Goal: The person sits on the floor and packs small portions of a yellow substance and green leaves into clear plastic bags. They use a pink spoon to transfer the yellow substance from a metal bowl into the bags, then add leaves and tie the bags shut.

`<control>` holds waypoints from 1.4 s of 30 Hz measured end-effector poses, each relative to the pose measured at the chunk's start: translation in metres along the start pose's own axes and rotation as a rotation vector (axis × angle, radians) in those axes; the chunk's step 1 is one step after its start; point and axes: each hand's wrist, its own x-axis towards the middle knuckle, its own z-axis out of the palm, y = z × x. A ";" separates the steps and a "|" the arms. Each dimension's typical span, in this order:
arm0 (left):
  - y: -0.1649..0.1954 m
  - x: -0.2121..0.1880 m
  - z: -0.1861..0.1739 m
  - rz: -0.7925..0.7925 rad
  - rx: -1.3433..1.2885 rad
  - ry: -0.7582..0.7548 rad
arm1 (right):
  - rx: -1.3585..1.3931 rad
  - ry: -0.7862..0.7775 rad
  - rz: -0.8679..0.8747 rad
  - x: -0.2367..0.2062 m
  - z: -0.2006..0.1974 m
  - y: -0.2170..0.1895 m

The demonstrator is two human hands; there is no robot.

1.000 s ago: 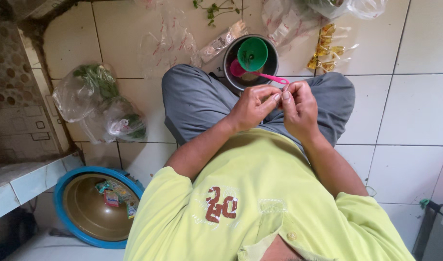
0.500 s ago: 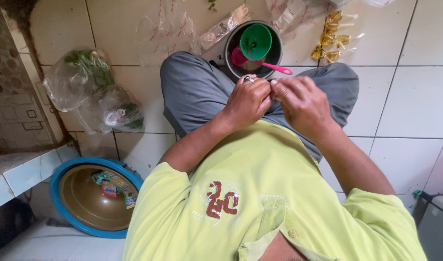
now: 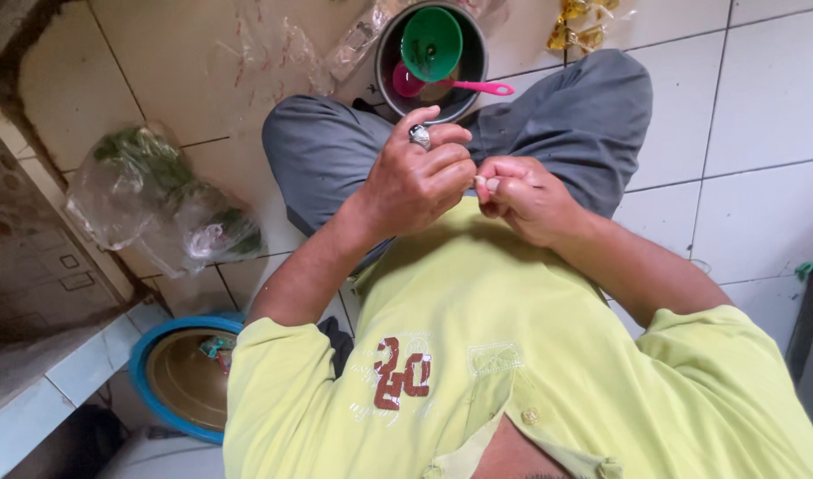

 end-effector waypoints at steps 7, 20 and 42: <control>0.017 0.004 0.001 -0.008 -0.025 0.146 | 0.594 -0.001 0.028 -0.029 0.018 0.007; 0.004 -0.010 0.063 -0.434 -0.411 0.157 | -1.230 0.330 -0.667 -0.002 -0.011 -0.029; 0.019 0.004 -0.004 -0.009 -0.102 -0.008 | 0.219 -0.083 0.135 -0.025 -0.002 0.008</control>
